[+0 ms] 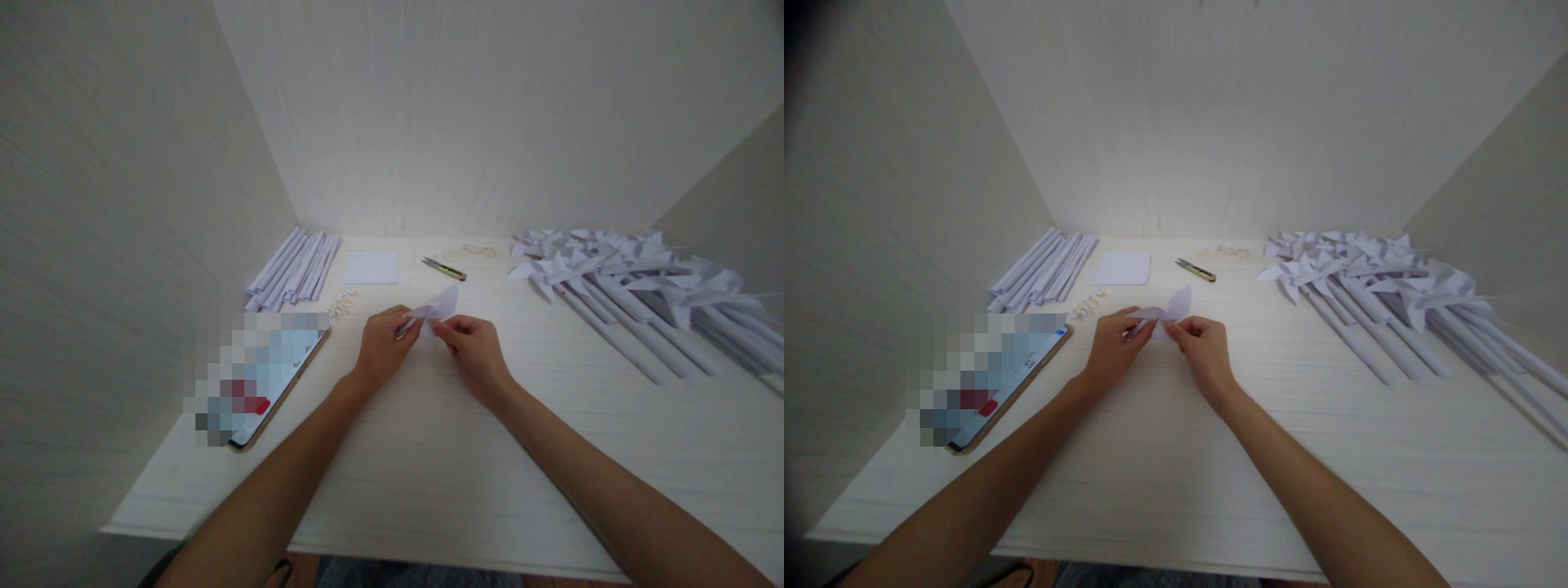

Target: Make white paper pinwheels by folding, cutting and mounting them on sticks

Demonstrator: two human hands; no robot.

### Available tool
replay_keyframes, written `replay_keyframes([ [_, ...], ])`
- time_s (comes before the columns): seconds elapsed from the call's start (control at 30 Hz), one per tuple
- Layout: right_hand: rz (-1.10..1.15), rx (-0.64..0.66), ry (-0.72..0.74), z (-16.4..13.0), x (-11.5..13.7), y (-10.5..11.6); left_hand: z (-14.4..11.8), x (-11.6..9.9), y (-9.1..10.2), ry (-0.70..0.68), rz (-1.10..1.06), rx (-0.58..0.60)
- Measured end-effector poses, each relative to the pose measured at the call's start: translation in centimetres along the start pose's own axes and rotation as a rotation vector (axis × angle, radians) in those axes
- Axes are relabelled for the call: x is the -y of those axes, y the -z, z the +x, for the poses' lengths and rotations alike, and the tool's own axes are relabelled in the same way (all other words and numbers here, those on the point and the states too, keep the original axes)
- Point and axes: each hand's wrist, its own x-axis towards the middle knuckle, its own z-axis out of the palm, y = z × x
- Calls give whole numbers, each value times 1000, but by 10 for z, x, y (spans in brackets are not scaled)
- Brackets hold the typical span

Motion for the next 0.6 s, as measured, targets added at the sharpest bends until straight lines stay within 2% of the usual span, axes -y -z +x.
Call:
replay_keyframes([
  [0.1, -107, -19, 106, 0, 1, 4, 0, 1, 0, 11, -22, -13],
  [0.23, -547, -7, 490, -3, 4, 12, 1, 4, 1, 40, -44, 29],
  [0.3, -678, 7, 583, -4, 4, 14, 1, 5, 1, 43, -39, 40],
  [0.37, -664, -13, 533, -4, 4, 12, 1, 5, 1, 38, -29, 38],
  [0.53, -264, -15, 147, -2, 4, 4, 0, 4, 2, 19, 9, 56],
  [0.6, -168, -6, 78, -1, 4, 3, 0, 3, 2, 18, 22, 67],
])
